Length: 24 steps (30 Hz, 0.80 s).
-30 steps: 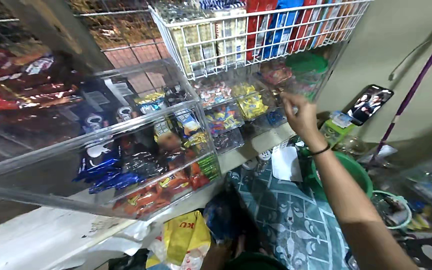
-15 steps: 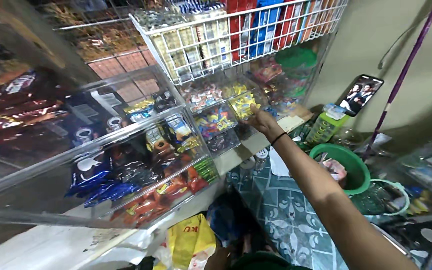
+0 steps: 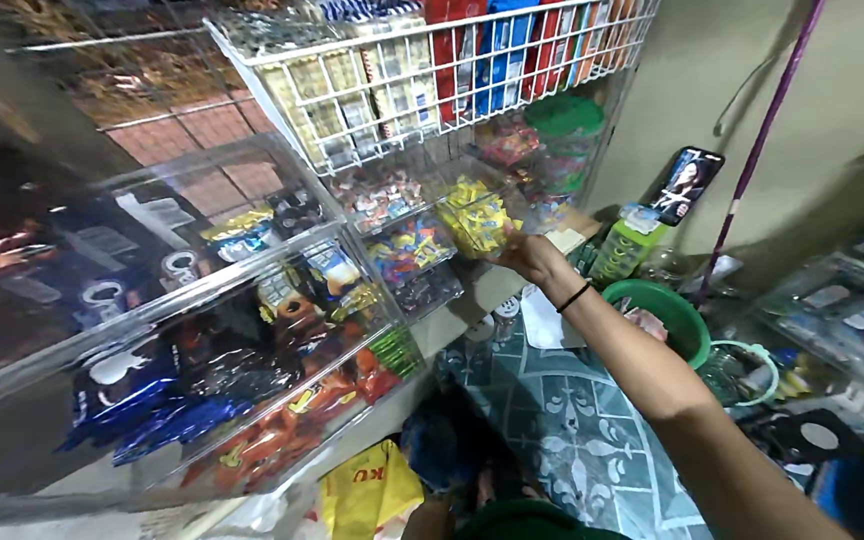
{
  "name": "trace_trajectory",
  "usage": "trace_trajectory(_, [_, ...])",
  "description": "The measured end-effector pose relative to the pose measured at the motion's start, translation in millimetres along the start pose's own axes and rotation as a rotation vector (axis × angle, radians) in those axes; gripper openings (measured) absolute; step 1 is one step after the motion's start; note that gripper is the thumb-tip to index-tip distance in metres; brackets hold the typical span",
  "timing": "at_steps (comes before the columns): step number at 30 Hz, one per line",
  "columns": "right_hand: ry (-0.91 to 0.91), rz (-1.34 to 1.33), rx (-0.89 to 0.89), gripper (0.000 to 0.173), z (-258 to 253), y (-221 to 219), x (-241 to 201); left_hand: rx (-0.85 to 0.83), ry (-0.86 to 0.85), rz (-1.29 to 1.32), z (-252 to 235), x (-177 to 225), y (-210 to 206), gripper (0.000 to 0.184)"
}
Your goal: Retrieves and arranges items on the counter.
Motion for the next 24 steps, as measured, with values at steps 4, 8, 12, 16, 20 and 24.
trace_trajectory(4, [0.01, 0.065, -0.005, 0.037, 38, 16, 2, 0.052, -0.157, 0.029, -9, 6, 6, 0.037])
trace_trajectory(8, [0.01, 0.08, 0.054, 0.025, 74, 38, 4, -0.035, -0.229, 0.096, -17, 20, 36, 0.045])
trace_trajectory(12, [0.017, 0.044, 0.095, 0.022, 123, 83, 22, 0.127, -0.26, 0.178, -12, 42, 73, 0.041])
trace_trajectory(16, [0.057, 0.079, 0.114, 0.025, 189, 140, 55, 0.413, -0.391, 0.248, -14, 61, 115, 0.032])
trace_trajectory(20, [0.046, 0.1, 0.345, 0.021, 262, 179, 104, 0.629, -0.676, 0.421, -29, 104, 163, 0.03])
trace_trajectory(24, [-0.024, 0.063, 0.6, 0.023, 328, 196, 155, 0.628, -0.851, 0.518, -50, 169, 219, 0.038])
Point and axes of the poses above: each hand's wrist, its own z-axis away from the middle knuckle, its own y-axis out of the back of the hand, x = y × z, the point moved 1 cm from there along -z, towards the middle knuckle, and after that the axes turned 1 degree about -x, right-handed, at the moved point
